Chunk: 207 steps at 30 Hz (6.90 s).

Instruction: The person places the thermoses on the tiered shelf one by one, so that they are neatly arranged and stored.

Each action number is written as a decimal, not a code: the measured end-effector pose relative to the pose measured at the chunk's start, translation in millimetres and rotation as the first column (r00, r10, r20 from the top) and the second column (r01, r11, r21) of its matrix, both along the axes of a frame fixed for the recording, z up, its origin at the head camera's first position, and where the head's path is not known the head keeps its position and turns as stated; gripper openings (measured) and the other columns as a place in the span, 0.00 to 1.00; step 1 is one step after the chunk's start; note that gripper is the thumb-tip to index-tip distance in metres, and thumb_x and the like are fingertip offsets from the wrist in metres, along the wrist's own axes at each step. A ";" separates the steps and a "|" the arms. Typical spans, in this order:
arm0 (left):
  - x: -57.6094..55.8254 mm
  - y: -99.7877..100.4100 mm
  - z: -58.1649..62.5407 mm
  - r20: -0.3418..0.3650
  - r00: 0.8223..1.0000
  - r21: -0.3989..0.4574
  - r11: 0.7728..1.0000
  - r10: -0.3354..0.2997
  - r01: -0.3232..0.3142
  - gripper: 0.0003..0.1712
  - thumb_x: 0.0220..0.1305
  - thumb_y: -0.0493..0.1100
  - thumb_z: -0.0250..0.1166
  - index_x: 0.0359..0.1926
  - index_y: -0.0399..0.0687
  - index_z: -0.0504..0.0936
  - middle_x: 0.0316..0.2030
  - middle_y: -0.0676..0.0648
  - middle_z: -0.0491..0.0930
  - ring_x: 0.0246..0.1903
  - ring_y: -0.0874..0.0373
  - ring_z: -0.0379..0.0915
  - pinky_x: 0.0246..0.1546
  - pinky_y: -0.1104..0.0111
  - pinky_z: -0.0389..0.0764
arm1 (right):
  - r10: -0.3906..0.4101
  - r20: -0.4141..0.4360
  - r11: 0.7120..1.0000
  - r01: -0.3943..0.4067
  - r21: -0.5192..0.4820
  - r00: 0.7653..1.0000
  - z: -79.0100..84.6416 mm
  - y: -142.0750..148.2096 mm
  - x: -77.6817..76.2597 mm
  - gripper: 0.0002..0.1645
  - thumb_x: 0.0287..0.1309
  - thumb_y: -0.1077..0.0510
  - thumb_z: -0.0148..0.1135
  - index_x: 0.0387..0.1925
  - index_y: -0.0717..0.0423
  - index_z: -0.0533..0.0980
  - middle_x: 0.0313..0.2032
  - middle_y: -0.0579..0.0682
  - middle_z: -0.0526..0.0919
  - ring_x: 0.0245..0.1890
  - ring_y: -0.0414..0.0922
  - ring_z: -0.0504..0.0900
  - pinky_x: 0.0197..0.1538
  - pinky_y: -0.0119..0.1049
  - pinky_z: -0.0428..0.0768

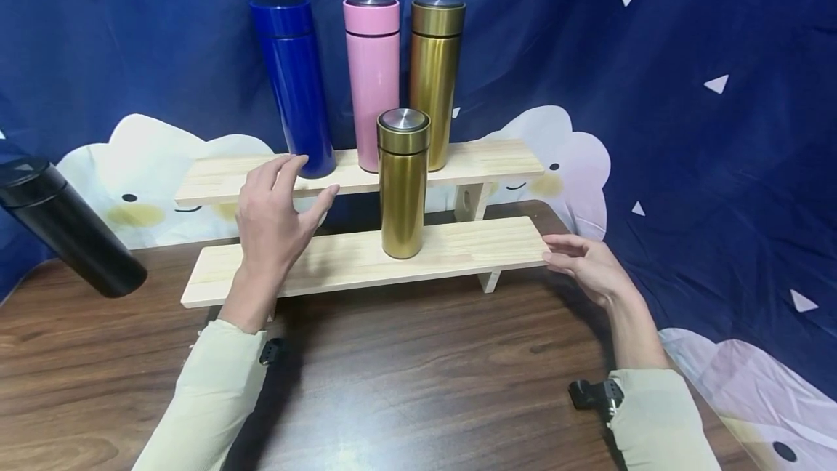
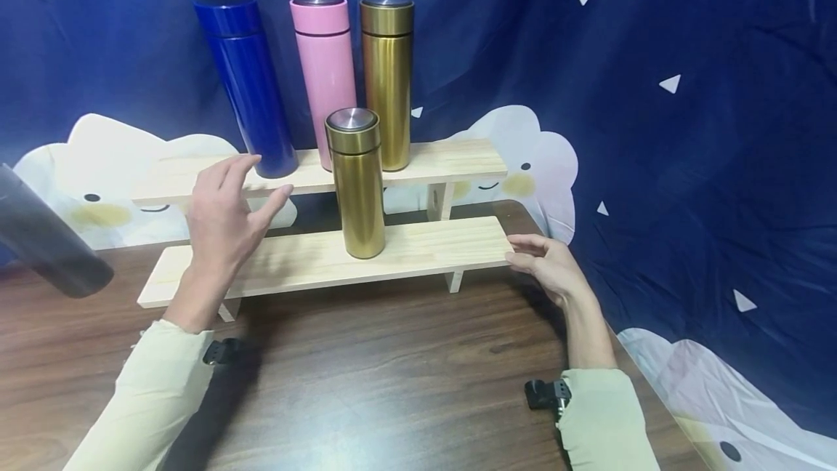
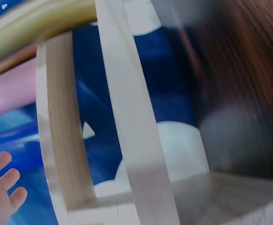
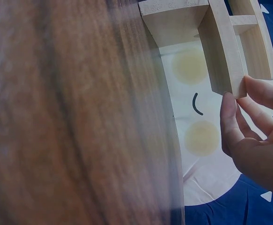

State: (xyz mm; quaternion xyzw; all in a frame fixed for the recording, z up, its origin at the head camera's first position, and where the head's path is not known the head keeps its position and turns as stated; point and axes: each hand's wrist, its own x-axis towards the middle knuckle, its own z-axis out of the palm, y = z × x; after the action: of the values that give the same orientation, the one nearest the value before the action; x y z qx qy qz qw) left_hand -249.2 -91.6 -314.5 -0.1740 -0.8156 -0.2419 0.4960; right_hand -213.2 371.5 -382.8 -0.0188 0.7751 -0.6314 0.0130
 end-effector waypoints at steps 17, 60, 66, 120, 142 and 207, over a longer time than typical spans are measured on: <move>6.9 -48.5 -7.3 -0.035 0.993 -0.067 0.991 0.116 -0.118 0.30 0.61 0.56 0.71 0.56 0.40 0.85 0.53 0.39 0.84 0.59 0.35 0.75 0.63 0.44 0.69 | -0.004 0.004 1.000 0.004 0.014 1.000 0.1 -0.8 -0.5 0.33 0.66 0.68 0.62 0.66 0.82 0.61 0.45 0.46 0.80 0.43 0.35 0.82 0.50 0.31 0.81; 33.9 -175.1 -44.8 0.072 0.836 0.425 0.741 0.544 -0.520 0.40 0.60 0.67 0.64 0.69 0.56 0.76 0.66 0.47 0.71 0.66 0.51 0.59 0.66 0.53 0.61 | -0.003 0.008 1.000 0.003 0.000 1.000 0.9 -1.7 -0.7 0.32 0.65 0.70 0.60 0.66 0.83 0.61 0.42 0.42 0.82 0.42 0.34 0.83 0.50 0.31 0.81; 32.4 -194.7 -40.1 0.244 0.814 0.544 0.620 0.528 -0.565 0.36 0.63 0.62 0.63 0.71 0.63 0.70 0.67 0.55 0.64 0.68 0.63 0.53 0.69 0.66 0.52 | -0.008 0.009 1.000 0.008 0.009 1.000 3.2 -1.5 -1.4 0.33 0.66 0.69 0.61 0.66 0.82 0.61 0.44 0.46 0.81 0.43 0.35 0.83 0.52 0.33 0.81; 2.3 -244.2 -28.4 0.641 0.743 0.631 0.419 0.193 -0.653 0.49 0.62 0.54 0.67 0.79 0.66 0.50 0.75 0.59 0.53 0.74 0.64 0.43 0.67 0.81 0.41 | 0.013 -0.005 0.998 -0.014 -0.059 1.000 0.2 -0.8 0.6 0.32 0.65 0.72 0.60 0.65 0.84 0.61 0.43 0.42 0.84 0.44 0.36 0.84 0.51 0.33 0.81; 12.3 -229.0 -22.3 0.622 0.741 0.560 0.519 0.252 -0.646 0.48 0.65 0.53 0.65 0.79 0.61 0.49 0.77 0.56 0.50 0.75 0.63 0.41 0.71 0.75 0.39 | 0.003 0.003 0.998 -0.003 -0.064 1.000 0.9 -1.1 1.3 0.33 0.64 0.71 0.60 0.65 0.84 0.61 0.43 0.42 0.83 0.44 0.37 0.83 0.51 0.33 0.81; 37.1 -112.0 14.5 0.107 0.994 0.220 0.975 -0.028 0.003 0.43 0.42 0.40 0.75 0.65 0.44 0.76 0.54 0.32 0.76 0.55 0.33 0.65 0.56 0.52 0.58 | -0.004 0.004 0.998 0.005 -0.069 1.000 2.0 -2.4 1.7 0.32 0.64 0.72 0.59 0.65 0.84 0.61 0.43 0.43 0.82 0.42 0.36 0.83 0.49 0.32 0.81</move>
State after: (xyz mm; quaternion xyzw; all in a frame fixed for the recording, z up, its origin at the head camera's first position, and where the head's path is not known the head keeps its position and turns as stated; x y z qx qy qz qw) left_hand -212.2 -203.6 -300.0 -0.1109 -0.8084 -0.3436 0.4648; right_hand -211.4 369.1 -380.8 -0.0163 0.7530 -0.6577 0.0125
